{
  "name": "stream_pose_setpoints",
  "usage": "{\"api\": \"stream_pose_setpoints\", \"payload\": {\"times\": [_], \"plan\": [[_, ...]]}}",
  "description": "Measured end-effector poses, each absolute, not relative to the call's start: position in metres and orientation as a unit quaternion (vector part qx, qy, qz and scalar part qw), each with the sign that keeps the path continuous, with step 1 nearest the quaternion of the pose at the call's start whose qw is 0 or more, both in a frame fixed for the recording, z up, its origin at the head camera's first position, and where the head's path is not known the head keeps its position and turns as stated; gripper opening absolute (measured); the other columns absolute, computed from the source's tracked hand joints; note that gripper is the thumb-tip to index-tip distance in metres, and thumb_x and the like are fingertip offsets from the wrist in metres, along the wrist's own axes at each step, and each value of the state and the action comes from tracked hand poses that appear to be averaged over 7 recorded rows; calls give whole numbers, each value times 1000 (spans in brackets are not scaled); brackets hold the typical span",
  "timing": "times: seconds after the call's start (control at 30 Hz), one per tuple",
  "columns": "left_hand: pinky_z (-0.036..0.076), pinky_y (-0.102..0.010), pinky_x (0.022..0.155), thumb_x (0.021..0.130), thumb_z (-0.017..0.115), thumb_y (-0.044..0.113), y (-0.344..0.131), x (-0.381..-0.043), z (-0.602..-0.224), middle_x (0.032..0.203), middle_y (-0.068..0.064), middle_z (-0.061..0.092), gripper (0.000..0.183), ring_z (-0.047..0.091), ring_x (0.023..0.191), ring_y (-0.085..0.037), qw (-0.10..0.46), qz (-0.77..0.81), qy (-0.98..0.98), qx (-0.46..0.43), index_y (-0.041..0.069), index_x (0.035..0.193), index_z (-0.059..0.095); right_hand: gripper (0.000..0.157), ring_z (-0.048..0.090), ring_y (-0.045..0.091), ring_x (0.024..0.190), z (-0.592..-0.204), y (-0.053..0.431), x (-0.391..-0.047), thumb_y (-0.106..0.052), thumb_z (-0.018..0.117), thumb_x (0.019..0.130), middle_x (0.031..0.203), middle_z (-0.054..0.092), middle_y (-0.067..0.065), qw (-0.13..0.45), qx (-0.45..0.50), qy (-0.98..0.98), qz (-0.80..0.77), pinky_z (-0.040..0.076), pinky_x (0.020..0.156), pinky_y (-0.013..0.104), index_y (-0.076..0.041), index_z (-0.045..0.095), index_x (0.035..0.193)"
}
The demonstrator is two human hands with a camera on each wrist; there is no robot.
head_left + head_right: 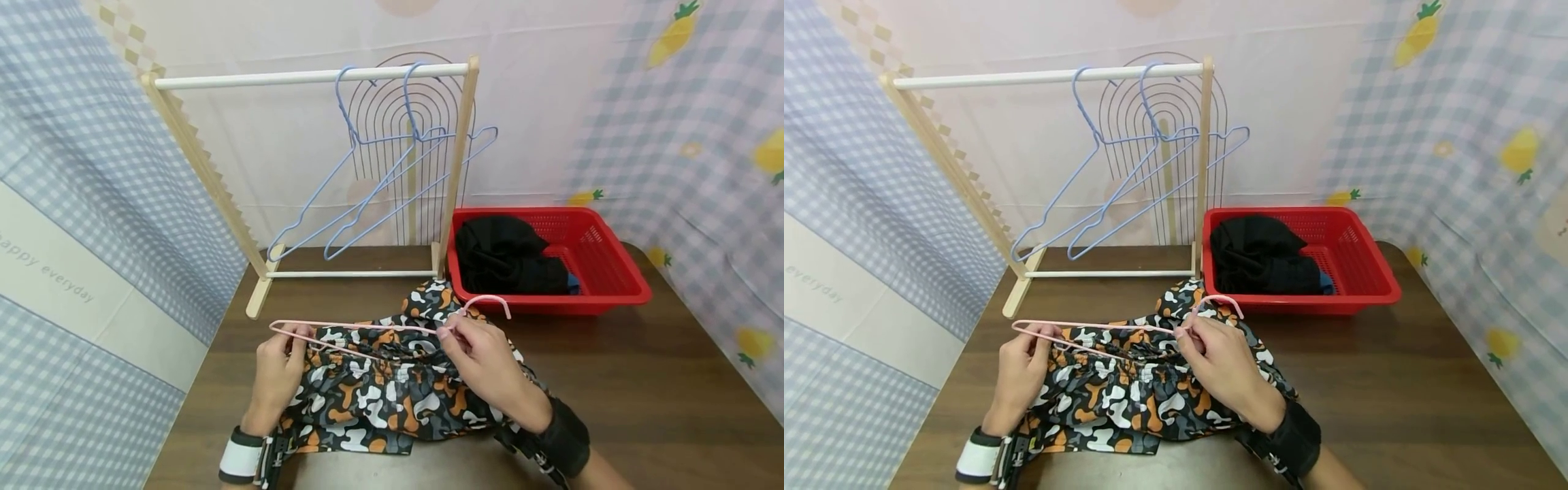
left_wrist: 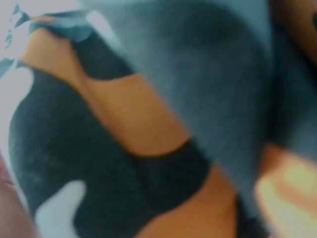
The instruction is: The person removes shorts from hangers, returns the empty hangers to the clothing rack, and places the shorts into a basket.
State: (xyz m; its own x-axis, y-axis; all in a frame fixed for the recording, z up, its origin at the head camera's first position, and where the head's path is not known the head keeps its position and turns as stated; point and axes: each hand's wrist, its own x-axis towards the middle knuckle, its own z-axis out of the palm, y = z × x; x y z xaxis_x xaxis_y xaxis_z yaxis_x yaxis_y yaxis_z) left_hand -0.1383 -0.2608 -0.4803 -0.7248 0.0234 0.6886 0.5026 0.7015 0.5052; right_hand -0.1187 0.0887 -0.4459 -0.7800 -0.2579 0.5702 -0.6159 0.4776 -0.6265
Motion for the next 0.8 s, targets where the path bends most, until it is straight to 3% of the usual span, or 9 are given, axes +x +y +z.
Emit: {"api": "stream_pose_setpoints", "payload": {"times": [0.13,0.27,0.4,0.53,0.67,0.8], "plan": [[51,-12,65,105,60,-2,-262,-135,-475,84,-6,75,13,67,73,-4,317,-413,-841,-150,0,105,73,15,40,4,60,-440,85,-123,-16,64,107,70,39,-12,161,262,-842,444,36,55,24,-16,65,92],[55,-17,70,110,47,-3,-264,-132,-471,87,-17,74,23,69,76,-7,273,-528,-793,-132,-7,112,70,12,41,4,63,-438,83,-126,-16,63,108,72,42,-11,133,271,-842,446,38,57,25,-11,70,100],[59,-21,75,112,38,-3,-266,-129,-468,90,-23,73,29,73,81,-9,260,-587,-757,-120,-11,116,66,10,52,5,74,-436,80,-129,-14,63,107,82,58,-9,124,289,-832,456,48,65,26,-13,72,103],[62,-26,77,113,35,-1,-269,-127,-463,95,-17,76,30,76,85,-12,242,-623,-732,-133,-15,124,59,8,63,7,89,-432,77,-131,-12,66,104,97,71,-6,128,298,-828,457,56,79,31,-15,73,101],[64,-34,78,115,33,5,-273,-123,-460,101,-9,79,33,79,88,-16,215,-668,-697,-147,-16,130,53,8,66,8,92,-428,74,-133,-11,68,103,98,73,-6,131,303,-827,455,57,81,32,-14,74,100],[64,-36,79,117,33,14,-278,-122,-457,104,-8,79,34,79,91,-19,203,-704,-661,-164,-8,128,56,8,68,9,92,-425,70,-134,-11,68,103,99,74,-5,131,309,-821,462,58,80,32,-14,75,101]]}}
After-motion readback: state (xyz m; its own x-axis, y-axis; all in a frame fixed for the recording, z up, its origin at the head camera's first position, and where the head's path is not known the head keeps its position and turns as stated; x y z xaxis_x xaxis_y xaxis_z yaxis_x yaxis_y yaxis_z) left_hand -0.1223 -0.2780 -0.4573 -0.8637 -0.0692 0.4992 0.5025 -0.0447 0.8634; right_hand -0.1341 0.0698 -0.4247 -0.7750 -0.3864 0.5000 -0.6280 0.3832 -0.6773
